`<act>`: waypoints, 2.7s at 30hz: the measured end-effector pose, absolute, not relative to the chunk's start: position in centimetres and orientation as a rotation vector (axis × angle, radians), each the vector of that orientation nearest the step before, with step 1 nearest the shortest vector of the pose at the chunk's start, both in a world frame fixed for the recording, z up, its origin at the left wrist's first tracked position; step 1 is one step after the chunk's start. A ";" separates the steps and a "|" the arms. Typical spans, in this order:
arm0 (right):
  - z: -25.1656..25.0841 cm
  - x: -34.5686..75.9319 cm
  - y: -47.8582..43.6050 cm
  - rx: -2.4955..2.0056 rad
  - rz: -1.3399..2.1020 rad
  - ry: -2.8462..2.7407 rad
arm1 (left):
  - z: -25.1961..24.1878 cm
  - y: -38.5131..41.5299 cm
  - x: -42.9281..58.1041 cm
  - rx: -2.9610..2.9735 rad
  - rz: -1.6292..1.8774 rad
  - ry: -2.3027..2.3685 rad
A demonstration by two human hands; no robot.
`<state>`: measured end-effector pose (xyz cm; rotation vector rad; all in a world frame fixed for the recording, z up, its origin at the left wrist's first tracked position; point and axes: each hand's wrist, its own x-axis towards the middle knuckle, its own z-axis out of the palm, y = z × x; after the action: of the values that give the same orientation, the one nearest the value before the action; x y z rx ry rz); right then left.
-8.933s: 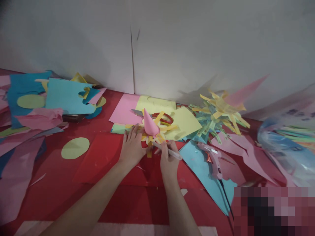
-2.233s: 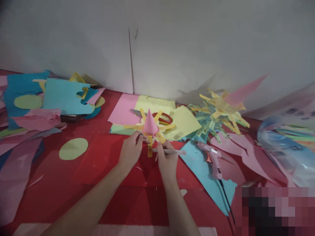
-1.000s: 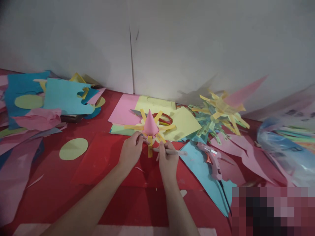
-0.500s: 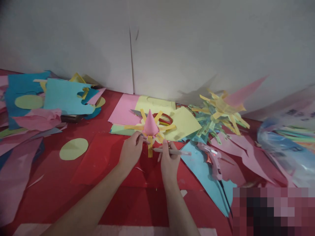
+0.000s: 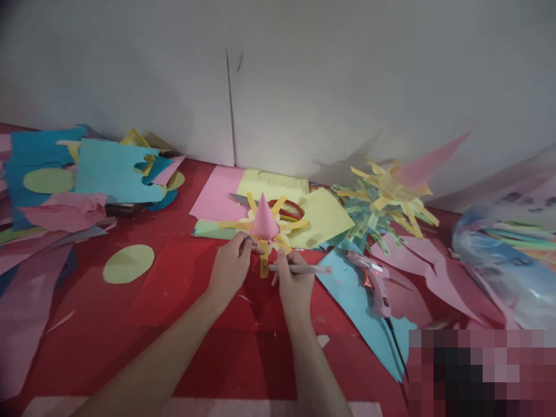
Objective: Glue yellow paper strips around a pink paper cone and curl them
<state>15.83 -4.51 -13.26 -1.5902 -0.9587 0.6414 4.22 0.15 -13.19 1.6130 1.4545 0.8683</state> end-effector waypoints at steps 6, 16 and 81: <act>-13.0 15.6 -4.5 -1.636 0.650 -1.028 | -13.2 0.2 4.3 1.621 0.854 1.469; -13.4 16.0 -4.5 -1.643 0.593 -1.008 | -13.0 0.2 4.2 1.596 0.859 1.456; -13.5 15.9 -4.5 -1.691 0.553 -1.029 | -13.5 0.3 4.3 1.606 0.867 1.453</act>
<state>15.94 -4.52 -13.52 -1.6913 -1.0287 0.5526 4.27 0.32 -13.54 1.6064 1.4530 0.8670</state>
